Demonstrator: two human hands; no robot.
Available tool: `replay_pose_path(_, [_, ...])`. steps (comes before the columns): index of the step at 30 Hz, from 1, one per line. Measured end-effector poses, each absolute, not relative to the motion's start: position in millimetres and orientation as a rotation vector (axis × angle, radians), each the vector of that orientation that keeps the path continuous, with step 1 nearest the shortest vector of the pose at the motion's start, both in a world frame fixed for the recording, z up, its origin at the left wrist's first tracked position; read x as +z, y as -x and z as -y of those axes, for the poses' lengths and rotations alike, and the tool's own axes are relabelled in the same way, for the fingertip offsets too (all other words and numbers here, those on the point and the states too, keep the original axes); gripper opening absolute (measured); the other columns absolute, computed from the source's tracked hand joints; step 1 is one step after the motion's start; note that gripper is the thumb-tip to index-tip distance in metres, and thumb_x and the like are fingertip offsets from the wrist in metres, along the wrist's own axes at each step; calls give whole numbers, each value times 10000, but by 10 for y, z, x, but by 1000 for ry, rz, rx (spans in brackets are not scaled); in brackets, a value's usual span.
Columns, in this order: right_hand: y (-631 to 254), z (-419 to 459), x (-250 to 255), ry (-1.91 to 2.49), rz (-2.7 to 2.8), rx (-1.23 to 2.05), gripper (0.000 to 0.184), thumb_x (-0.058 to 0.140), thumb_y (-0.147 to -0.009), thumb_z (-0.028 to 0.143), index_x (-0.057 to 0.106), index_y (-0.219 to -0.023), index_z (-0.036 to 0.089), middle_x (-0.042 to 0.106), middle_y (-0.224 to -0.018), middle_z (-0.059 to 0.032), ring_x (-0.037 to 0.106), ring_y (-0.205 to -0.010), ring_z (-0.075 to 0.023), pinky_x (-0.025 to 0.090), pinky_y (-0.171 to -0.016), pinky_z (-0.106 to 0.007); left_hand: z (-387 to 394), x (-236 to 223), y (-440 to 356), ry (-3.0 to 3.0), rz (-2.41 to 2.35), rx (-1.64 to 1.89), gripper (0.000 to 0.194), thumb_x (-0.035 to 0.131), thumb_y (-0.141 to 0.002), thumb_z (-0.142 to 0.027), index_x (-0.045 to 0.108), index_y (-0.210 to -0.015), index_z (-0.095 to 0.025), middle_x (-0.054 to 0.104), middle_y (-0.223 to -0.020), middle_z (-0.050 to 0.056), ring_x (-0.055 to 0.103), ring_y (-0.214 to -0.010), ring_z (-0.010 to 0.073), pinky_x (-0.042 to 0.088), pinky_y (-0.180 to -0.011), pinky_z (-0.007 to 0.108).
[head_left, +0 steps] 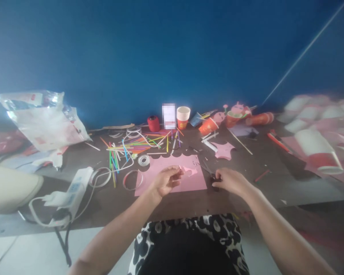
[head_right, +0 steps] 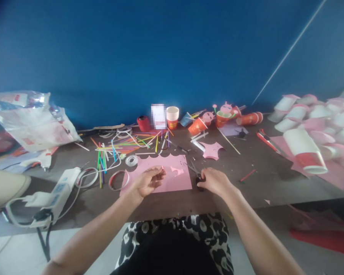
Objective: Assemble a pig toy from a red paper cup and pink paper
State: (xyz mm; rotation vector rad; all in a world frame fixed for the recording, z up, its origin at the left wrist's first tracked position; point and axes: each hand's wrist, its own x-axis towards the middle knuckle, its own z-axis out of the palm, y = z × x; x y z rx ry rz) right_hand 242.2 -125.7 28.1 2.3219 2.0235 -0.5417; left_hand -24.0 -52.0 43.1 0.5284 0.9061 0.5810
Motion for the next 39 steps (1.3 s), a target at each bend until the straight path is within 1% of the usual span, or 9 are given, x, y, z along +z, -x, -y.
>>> replay_pose_path(5, [-2035, 1057, 452, -2613, -2413, -581, 165, 576, -788, 288, 634, -926, 220, 663, -836, -29, 604, -757, -168, 413, -676, -262, 393, 291, 228, -593, -817, 584, 204, 742, -671, -256, 635, -792, -132, 643, -725, 27, 574, -581, 75, 433, -467, 155])
replay_pose_path(10, [-1479, 879, 389, -2504, -2698, -1334, 308, 584, -770, 259, 649, -1068, 214, 660, -807, -13, 548, -611, -116, 442, -603, -228, 330, 215, 205, -684, -851, 587, 239, 765, -635, -284, 650, -776, -128, 628, -715, 23, 560, -588, 75, 434, -497, 166])
replay_pose_path(13, [-1365, 823, 340, -2471, -2716, -1504, 267, 577, -776, 256, 679, -1016, 202, 663, -783, -18, 536, -615, -122, 434, -596, -236, 319, 201, 211, -705, -854, 567, 261, 787, -603, -299, 650, -744, -128, 609, -675, 14, 556, -590, 81, 440, -518, 177])
replay_pose_path(18, [-1354, 823, 347, -2540, -2671, -1422, 203, 594, -766, 254, 689, -938, 205, 638, -698, 0, 521, -589, -120, 411, -576, -233, 312, 176, 226, -738, -861, 541, 301, 807, -568, -331, 651, -722, -125, 597, -665, 13, 545, -589, 79, 431, -512, 178])
replay_pose_path(24, [-1268, 882, 418, -2558, -2720, -1038, 145, 572, -744, 163, 679, -830, 208, 644, -711, 8, 536, -615, -111, 388, -597, -219, 315, 138, 267, -936, -840, 542, 352, 726, -658, -449, 682, -773, -119, 583, -690, 32, 541, -647, 102, 447, -524, 188])
replay_pose_path(27, [-1238, 899, 400, -2566, -2726, -1011, 129, 566, -750, 157, 681, -787, 203, 637, -708, 3, 528, -617, -107, 383, -601, -216, 310, 117, 307, -1053, -829, 530, 374, 732, -651, -448, 697, -795, -104, 577, -692, 39, 525, -653, 105, 461, -537, 197])
replay_pose_path(30, [-1252, 892, 333, -2615, -2646, -1273, 128, 586, -762, 219, 693, -827, 201, 618, -660, 10, 507, -574, -101, 377, -555, -209, 296, 96, 335, -1041, -815, 519, 392, 730, -640, -470, 698, -768, -101, 578, -678, 40, 517, -637, 106, 463, -529, 207])
replay_pose_path(35, [-1289, 863, 224, -2579, -2327, -2079, 277, 614, -760, 367, 693, -914, 152, 661, -704, -36, 494, -521, -95, 364, -449, -200, 286, 90, 338, -1000, -789, 493, 390, 725, -640, -474, 695, -775, -109, 623, -744, 67, 524, -649, 112, 455, -515, 208])
replay_pose_path(39, [-1268, 847, 174, -2582, -2031, -2493, 275, 651, -718, 372, 684, -849, 132, 637, -660, -19, 431, -446, -61, 343, -400, -189, 293, 105, 328, -1002, -813, 486, 384, 734, -628, -470, 687, -735, -104, 643, -760, 86, 514, -634, 107, 439, -516, 200])
